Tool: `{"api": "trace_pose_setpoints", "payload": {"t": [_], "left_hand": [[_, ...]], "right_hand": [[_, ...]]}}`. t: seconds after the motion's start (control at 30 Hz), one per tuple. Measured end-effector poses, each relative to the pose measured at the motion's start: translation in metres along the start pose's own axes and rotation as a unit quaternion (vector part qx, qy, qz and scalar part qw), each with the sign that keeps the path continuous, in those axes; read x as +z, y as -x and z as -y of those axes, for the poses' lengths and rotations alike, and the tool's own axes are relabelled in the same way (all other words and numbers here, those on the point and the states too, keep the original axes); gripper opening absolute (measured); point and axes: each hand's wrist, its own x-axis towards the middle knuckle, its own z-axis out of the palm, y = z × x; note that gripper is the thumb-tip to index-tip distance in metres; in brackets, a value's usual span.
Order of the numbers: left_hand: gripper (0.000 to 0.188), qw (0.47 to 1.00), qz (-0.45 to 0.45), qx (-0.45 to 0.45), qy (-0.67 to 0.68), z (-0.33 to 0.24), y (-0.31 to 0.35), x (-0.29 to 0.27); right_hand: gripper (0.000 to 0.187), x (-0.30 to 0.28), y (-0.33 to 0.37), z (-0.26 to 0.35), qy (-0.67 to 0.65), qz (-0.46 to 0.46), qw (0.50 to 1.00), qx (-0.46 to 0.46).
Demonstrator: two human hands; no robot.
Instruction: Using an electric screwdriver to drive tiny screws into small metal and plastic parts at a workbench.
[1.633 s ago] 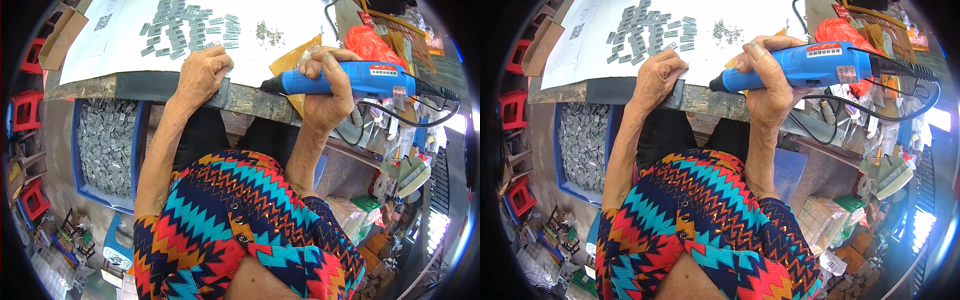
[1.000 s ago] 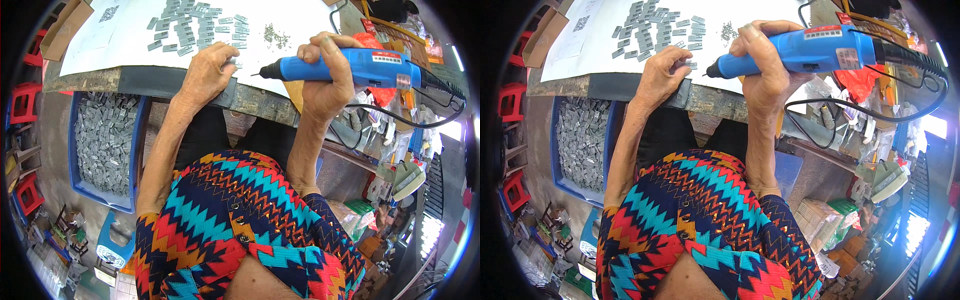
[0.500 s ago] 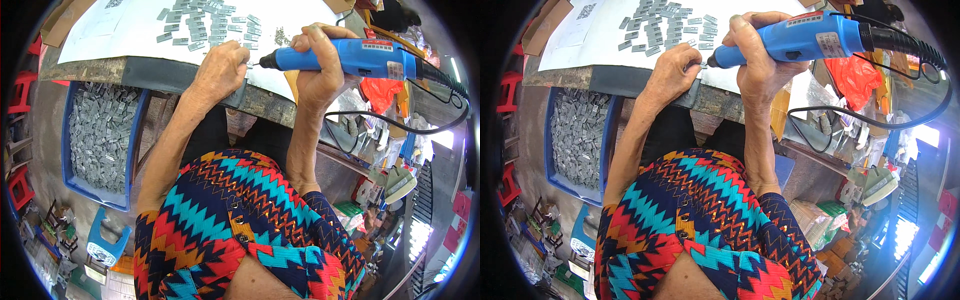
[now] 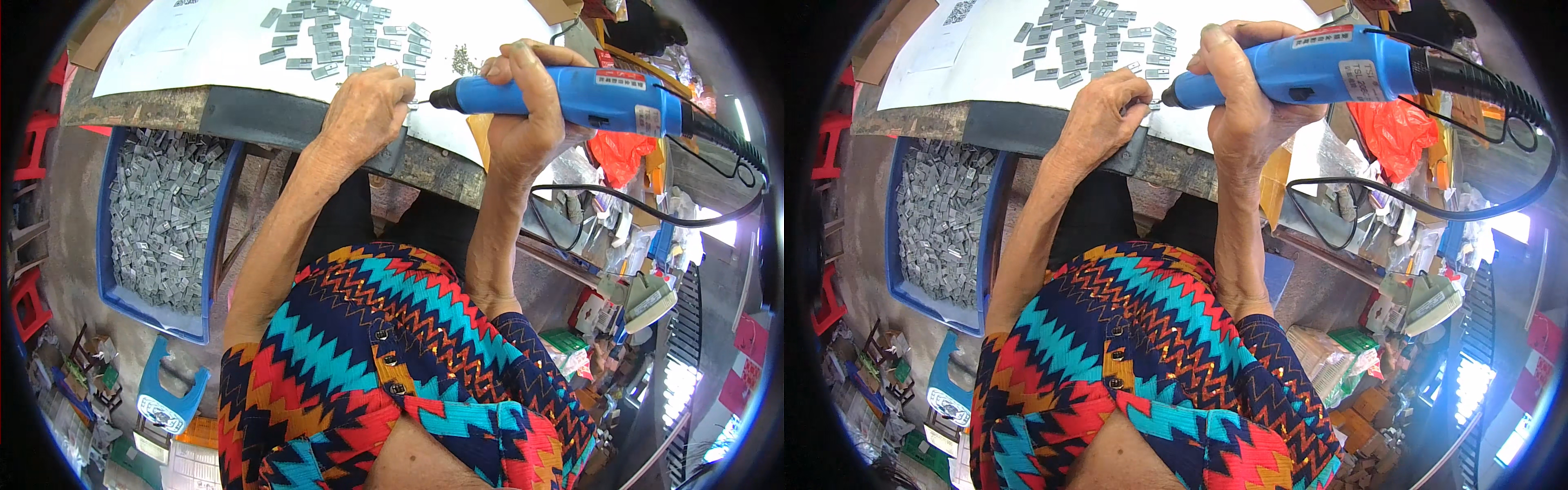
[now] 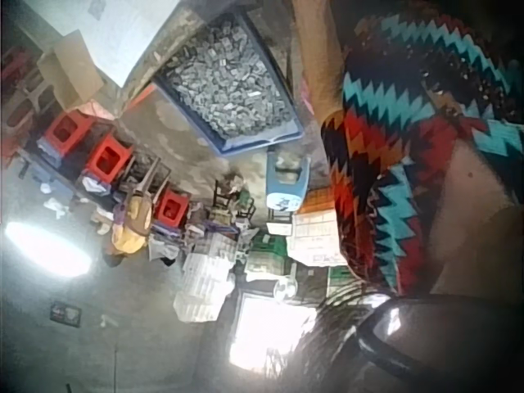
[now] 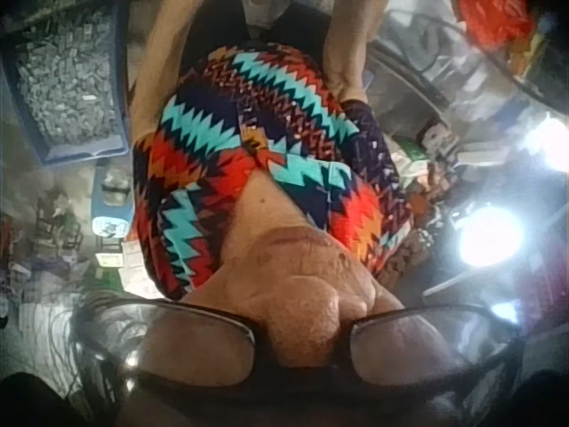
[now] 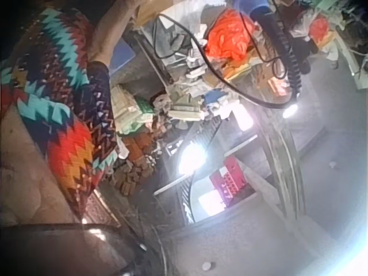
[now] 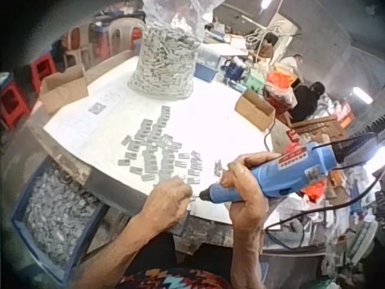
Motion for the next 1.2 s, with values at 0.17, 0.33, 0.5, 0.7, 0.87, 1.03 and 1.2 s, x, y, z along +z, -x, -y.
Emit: {"api": "trace_pose_setpoints", "payload": {"t": [0.17,0.33,0.5,0.7,0.87,1.03,1.2], "left_hand": [[0.009,1.0,0.003,0.0,-0.004,-0.001,0.0,-0.001],[0.008,1.0,0.011,0.007,-0.014,-0.001,0.0,0.0],[0.008,1.0,0.007,0.009,-0.014,-0.001,0.0,0.0],[0.008,1.0,0.006,0.025,-0.01,-0.002,0.0,-0.001],[0.007,0.998,0.005,0.05,-0.045,-0.002,0.0,0.001],[0.007,0.997,0.018,0.054,-0.05,-0.004,0.0,-0.002],[0.006,0.999,0.021,0.03,-0.036,-0.004,0.001,-0.002]], "right_hand": [[0.015,-0.004,0.0,0.001,-0.014,-0.012,1.0,-0.009],[0.017,-0.005,0.001,0.004,-0.025,-0.019,0.999,0.007],[0.017,-0.007,0.002,0.004,-0.022,-0.029,0.999,0.008],[0.016,-0.011,0.003,0.005,0.005,-0.025,1.0,-0.017],[0.015,-0.017,0.004,0.006,-0.038,-0.023,0.999,0.01],[0.022,-0.023,0.005,0.004,0.002,-0.011,0.999,-0.037],[0.018,-0.023,0.003,0.003,0.01,-0.005,0.999,-0.037]]}}
